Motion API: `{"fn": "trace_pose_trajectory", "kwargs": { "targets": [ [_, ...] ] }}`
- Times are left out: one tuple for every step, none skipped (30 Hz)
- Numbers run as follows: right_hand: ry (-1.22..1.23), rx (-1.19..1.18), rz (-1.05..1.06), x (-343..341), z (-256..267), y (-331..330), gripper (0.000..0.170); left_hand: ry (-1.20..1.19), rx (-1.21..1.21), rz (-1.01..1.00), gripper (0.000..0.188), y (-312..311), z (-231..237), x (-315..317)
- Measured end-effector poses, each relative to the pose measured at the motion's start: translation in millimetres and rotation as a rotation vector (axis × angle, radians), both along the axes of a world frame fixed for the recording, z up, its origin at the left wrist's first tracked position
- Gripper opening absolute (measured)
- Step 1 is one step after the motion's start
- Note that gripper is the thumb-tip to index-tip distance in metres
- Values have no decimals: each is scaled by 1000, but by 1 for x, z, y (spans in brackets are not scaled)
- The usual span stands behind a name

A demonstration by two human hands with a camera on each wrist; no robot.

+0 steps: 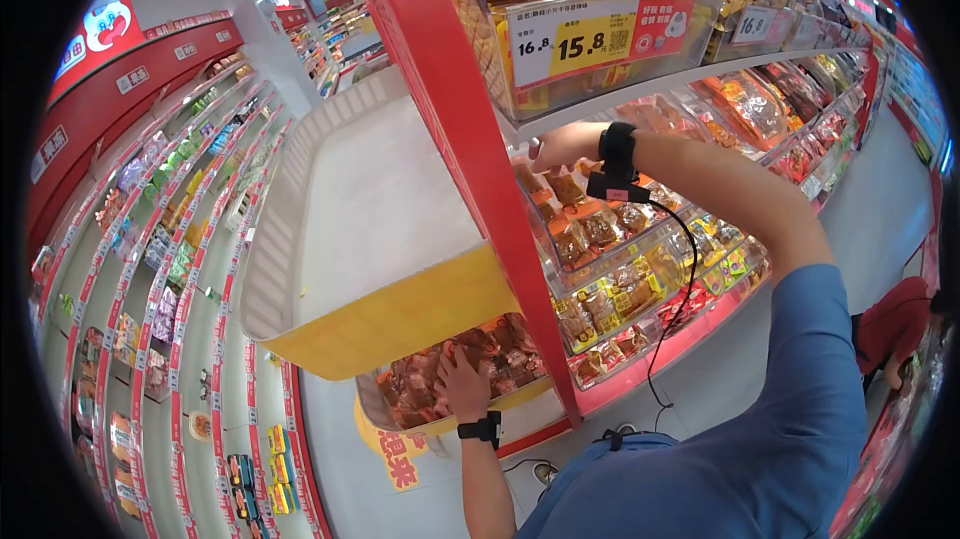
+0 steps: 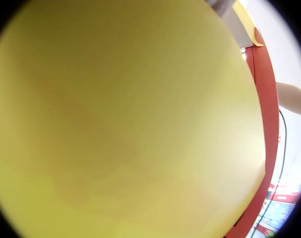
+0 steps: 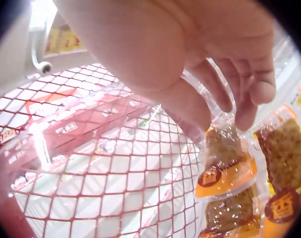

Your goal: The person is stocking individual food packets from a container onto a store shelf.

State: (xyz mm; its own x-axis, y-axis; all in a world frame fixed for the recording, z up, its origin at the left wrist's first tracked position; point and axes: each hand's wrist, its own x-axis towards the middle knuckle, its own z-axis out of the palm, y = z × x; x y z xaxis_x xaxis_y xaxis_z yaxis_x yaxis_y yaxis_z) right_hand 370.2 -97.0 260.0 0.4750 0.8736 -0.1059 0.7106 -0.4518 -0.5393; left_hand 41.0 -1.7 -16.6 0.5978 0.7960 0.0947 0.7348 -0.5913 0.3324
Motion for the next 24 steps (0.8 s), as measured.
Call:
{"fn": "trace_pose_trajectory", "kwargs": {
  "targets": [
    [5,-13,27,-1,4,-8,24,-2,17,0,62,0,-2,-3],
    [13,-103,68,-2,9,-16,32,-5,36,-2,60,1,-3,-3],
    [-8,-147,105,-6,13,-26,36,-8,55,-6,59,1,-2,-2],
    [-26,-191,141,-11,16,-38,40,-6,52,2,55,-3,6,-2],
    [-48,-229,176,-17,21,-51,45,15,61,5,55,-4,4,-4],
    [-104,-160,240,-30,27,-68,44,33,75,6,55,-2,1,-2],
    [-242,-36,276,-33,21,-86,40,50,90,6,55,0,1,-1],
    [-209,-6,284,-36,16,-101,38,49,55,-3,57,0,3,-2],
    [-179,23,292,-38,11,-116,35,44,20,-10,59,-1,7,-3],
    [-305,79,244,-43,5,-132,34,35,-12,-16,61,-2,12,-2],
    [-429,136,195,-47,-1,-146,33,22,-12,-20,64,-4,18,0],
    [-554,103,163,-49,-4,-158,33,14,-14,-26,68,-7,24,0],
    [-556,219,127,-46,-11,-169,32,8,-17,-33,71,-10,26,0],
    [-558,336,89,-43,-19,-178,31,4,52,-18,80,-4,8,0],
    [-560,453,51,-38,-28,-188,30,8,85,-7,82,1,-3,2],
    [-701,634,84,-34,-37,-195,26,14,115,7,84,3,-11,3],
    [-731,664,-3,-40,-43,-207,24,20,142,26,85,4,-19,0],
    [-761,696,-85,-57,-39,-220,22,21,113,-2,86,5,-23,-4],
    [-794,731,-164,-73,-42,-229,20,17,86,-26,87,8,-23,-7],
    [-707,828,-245,-82,-58,-238,18,2,61,-47,88,12,-21,-4],
    [-617,923,-319,-89,-79,-248,18,-5,-8,-38,88,12,-12,1],
    [-542,966,-353,-93,-96,-255,17,-10,-78,-29,88,7,1,1],
    [-459,1005,-389,-96,-114,-259,17,-10,-149,-20,88,1,13,0],
    [-293,1014,-418,-100,-131,-259,16,-37,-180,8,85,-4,23,2]
  ]
}}
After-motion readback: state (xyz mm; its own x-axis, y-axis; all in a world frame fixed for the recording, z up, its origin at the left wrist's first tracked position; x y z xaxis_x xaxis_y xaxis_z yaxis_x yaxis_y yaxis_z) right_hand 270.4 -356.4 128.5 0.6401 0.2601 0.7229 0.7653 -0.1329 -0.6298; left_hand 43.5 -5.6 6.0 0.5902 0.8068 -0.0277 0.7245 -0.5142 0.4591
